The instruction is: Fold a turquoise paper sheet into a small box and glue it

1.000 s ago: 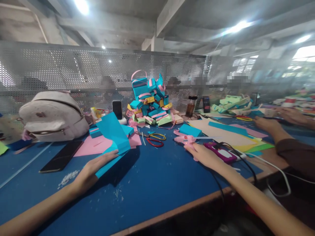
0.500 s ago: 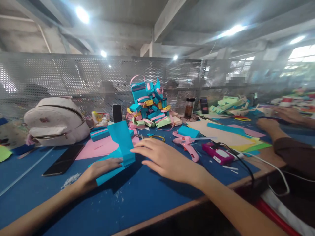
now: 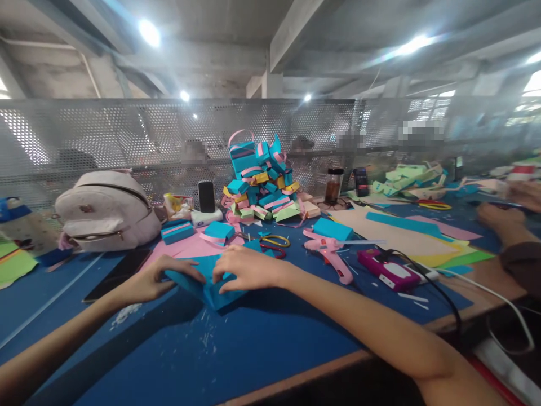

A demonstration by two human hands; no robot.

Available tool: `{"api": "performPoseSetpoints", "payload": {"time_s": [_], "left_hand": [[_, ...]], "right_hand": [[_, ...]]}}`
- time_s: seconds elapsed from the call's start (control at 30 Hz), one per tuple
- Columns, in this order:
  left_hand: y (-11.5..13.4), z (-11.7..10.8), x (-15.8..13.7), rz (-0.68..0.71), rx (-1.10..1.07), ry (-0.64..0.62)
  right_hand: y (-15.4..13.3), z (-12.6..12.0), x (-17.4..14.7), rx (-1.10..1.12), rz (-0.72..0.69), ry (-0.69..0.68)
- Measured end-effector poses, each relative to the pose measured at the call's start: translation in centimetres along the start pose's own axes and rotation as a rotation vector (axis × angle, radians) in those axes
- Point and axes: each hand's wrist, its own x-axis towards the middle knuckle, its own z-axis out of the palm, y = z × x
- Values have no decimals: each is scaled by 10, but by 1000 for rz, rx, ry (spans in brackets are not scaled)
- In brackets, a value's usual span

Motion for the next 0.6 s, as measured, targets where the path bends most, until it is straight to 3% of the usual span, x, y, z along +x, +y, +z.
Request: {"api": "performPoseSetpoints", "payload": {"time_s": [0.27, 0.6], "left_hand": [[-2, -20, 22, -91, -81, -59], [-14, -26, 38, -114, -95, -31]], "right_hand": [[8, 26, -4, 332, 188, 174], [1, 36, -5, 529, 269, 376]]}}
